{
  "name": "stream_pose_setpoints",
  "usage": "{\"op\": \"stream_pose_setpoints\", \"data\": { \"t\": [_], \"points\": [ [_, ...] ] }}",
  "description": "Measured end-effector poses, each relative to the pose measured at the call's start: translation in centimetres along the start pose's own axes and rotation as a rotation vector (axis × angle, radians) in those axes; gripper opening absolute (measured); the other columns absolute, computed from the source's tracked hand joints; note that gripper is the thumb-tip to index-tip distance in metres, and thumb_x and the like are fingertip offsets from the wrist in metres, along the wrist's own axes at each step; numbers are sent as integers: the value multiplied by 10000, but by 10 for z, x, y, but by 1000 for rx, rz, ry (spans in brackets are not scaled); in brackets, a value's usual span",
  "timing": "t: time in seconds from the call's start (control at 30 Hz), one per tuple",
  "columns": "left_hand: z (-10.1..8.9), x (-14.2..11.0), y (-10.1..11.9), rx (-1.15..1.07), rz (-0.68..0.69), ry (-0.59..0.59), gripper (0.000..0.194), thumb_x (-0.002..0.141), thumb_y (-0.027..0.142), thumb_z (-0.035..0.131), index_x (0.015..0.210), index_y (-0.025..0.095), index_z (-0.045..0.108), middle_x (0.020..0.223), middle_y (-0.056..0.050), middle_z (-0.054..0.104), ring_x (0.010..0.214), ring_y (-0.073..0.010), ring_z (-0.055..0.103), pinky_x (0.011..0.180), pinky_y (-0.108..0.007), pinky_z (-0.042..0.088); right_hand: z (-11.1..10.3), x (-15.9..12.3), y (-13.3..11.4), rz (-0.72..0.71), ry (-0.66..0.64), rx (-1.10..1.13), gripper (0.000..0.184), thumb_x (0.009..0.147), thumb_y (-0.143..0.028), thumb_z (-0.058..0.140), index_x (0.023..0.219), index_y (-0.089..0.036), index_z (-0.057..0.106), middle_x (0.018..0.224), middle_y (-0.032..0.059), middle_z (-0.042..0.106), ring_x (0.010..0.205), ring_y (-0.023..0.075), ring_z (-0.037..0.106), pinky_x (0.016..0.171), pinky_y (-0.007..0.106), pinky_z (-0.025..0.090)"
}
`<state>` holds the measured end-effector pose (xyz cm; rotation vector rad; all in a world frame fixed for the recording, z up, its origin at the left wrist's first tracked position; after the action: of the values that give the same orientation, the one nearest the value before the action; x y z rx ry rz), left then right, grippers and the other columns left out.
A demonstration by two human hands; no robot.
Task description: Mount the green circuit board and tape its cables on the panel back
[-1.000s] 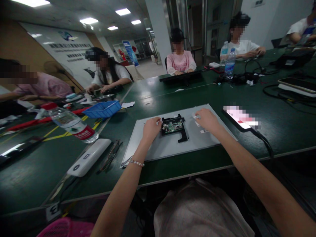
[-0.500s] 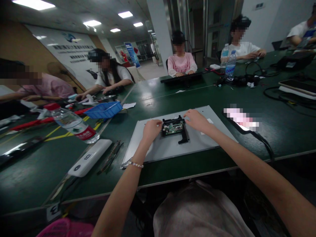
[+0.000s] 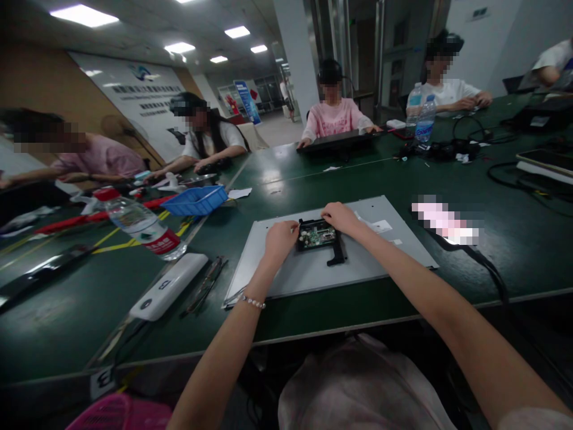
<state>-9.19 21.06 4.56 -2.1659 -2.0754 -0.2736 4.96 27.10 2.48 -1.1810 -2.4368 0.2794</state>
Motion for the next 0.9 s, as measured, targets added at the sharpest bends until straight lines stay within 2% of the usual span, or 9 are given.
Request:
{"op": "stream_pose_setpoints", "data": {
  "t": [0.13,0.33,0.47,0.57,0.77,0.9],
  "points": [
    [-3,0,1,25,4,17,323,910,209,423,1008,215,731,970,-110,732,921,-237,672,779,-301,484,-4,-3,4,27,42,18,269,908,-192,496,1027,-183,737,1093,82,706,1033,208,619,928,290,430],
    [-17,2,-10,115,-41,62,358,928,207,382,1052,192,718,970,-146,725,931,-264,675,778,-328,487,-35,-15,24,89,231,31,299,928,-203,449,1063,-169,714,1120,93,690,1065,219,603,948,319,423],
    [-11,4,-16,160,-43,-14,332,895,174,408,957,176,735,950,-154,722,939,-264,674,782,-320,491,-26,-19,47,109,153,-42,287,896,-160,470,1005,-156,735,1098,105,697,1062,226,609,945,320,431],
    [-4,3,-15,153,-29,-60,310,859,152,442,974,188,727,976,-131,723,975,-250,667,800,-303,493,-14,-17,56,79,104,-44,311,847,-88,475,996,-146,742,1128,97,694,1086,208,609,978,296,419],
    [-5,2,-14,105,0,-41,381,840,108,445,1130,197,676,1071,-114,710,1062,-233,638,883,-300,475,-21,-16,65,84,201,15,381,795,-48,451,1048,-121,725,1146,94,693,1099,210,613,994,296,420],
    [-7,4,-16,121,40,-54,399,835,94,444,1150,199,666,1081,-105,708,1057,-229,638,899,-299,469,-23,-19,65,54,185,29,351,820,-95,475,1067,-144,719,1143,80,696,1092,211,616,993,310,422]
  ]
}}
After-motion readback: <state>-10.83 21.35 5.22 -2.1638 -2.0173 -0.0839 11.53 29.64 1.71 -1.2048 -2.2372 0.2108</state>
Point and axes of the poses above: each hand's wrist, its own x-axis towards the middle knuckle, its own z-axis out of the palm, y = z × x, the point moved 9 cm from there along x, towards the middle knuckle
